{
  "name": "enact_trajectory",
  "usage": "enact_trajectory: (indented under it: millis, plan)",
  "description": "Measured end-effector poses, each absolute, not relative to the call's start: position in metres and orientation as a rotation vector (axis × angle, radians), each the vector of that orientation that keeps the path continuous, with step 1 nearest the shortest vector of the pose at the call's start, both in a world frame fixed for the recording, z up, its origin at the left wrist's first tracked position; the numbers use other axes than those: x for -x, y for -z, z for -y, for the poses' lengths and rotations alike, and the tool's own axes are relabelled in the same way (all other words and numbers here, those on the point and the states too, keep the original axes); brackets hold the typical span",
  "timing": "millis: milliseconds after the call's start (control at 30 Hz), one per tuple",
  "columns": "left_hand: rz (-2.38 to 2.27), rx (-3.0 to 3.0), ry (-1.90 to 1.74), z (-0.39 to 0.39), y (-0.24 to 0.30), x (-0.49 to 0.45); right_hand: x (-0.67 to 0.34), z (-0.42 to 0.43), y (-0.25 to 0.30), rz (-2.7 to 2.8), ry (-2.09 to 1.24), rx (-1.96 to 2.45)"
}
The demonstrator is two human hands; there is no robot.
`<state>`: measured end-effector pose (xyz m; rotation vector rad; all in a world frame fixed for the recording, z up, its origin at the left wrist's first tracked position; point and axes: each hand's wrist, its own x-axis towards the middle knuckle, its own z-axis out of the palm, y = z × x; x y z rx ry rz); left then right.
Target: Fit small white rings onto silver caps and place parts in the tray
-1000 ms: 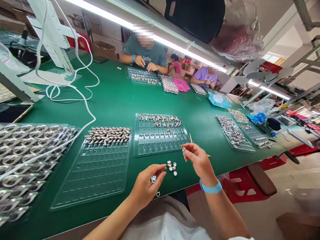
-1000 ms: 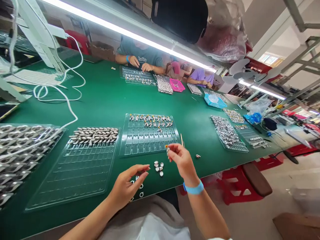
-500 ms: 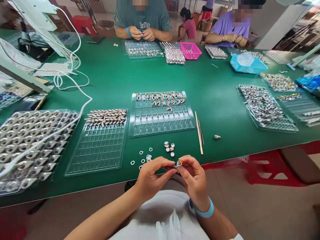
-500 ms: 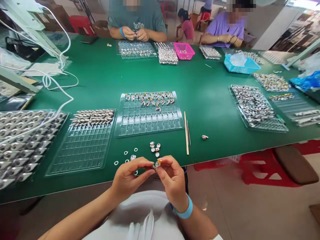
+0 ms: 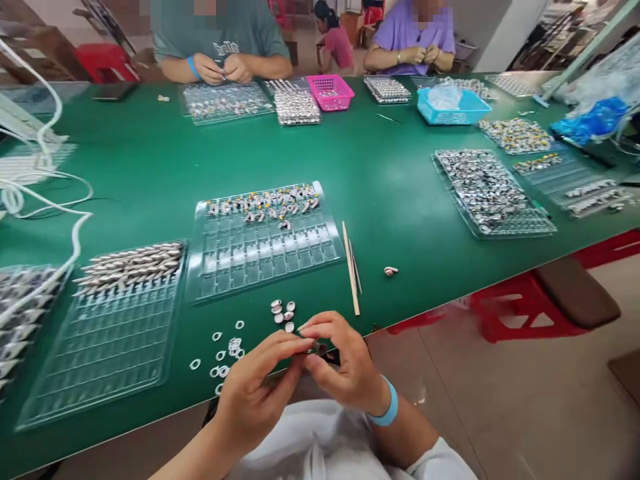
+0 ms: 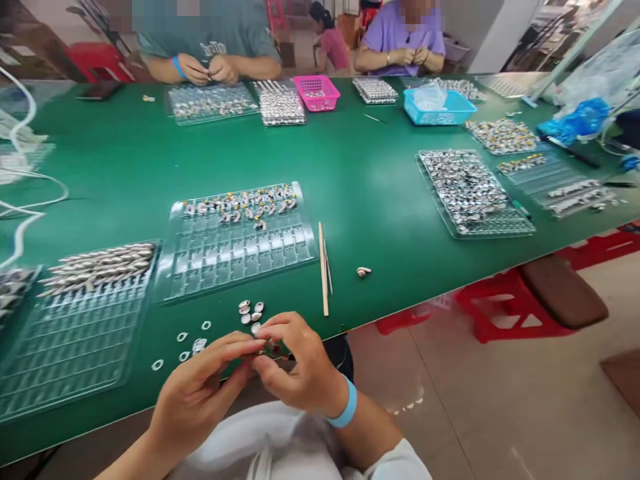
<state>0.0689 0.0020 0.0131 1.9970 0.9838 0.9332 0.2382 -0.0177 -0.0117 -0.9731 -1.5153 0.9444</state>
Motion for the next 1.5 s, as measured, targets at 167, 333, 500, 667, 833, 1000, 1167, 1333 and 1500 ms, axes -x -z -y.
enact_trajectory:
  millis: [167,333,500,667,833,1000,1167,1333,1500]
  plan:
    - [-1.078,-2.11,-0.969,0.004,-0.014,-0.076,-0.246,0.02,0.015,1.546,-1.001,1.044]
    - [-1.141,-2.041,-1.027,0.012,-0.01,-0.079,-0.246,0.022,0.018,1.502,-0.988,1.029]
    - [-1.218,-1.87,-1.078,0.02,-0.007,-0.075,-0.238,0.022,0.017,1.552,-0.983,1.037]
    - [-1.215,-1.829,-1.168,0.02,-0.007,-0.07,-0.232,0.017,0.016,1.697,-0.915,1.04]
    - [-1.188,-1.809,-1.195,0.019,-0.005,-0.062,-0.217,0.018,0.018,1.628,-0.908,1.054]
    - [-1.206,-1.567,-1.079,0.015,-0.005,-0.051,-0.201,0.023,0.02,1.518,-0.911,1.177]
    - [-1.192,-1.375,-0.909,0.009,-0.003,-0.038,-0.2,0.022,0.015,1.538,-0.992,1.246]
    - [-1.136,-1.459,-0.799,0.004,-0.005,-0.025,-0.202,0.018,0.01,1.645,-1.018,1.276]
    - [-1.101,-1.64,-0.757,-0.002,-0.007,-0.017,-0.198,0.015,0.008,1.733,-0.984,1.303]
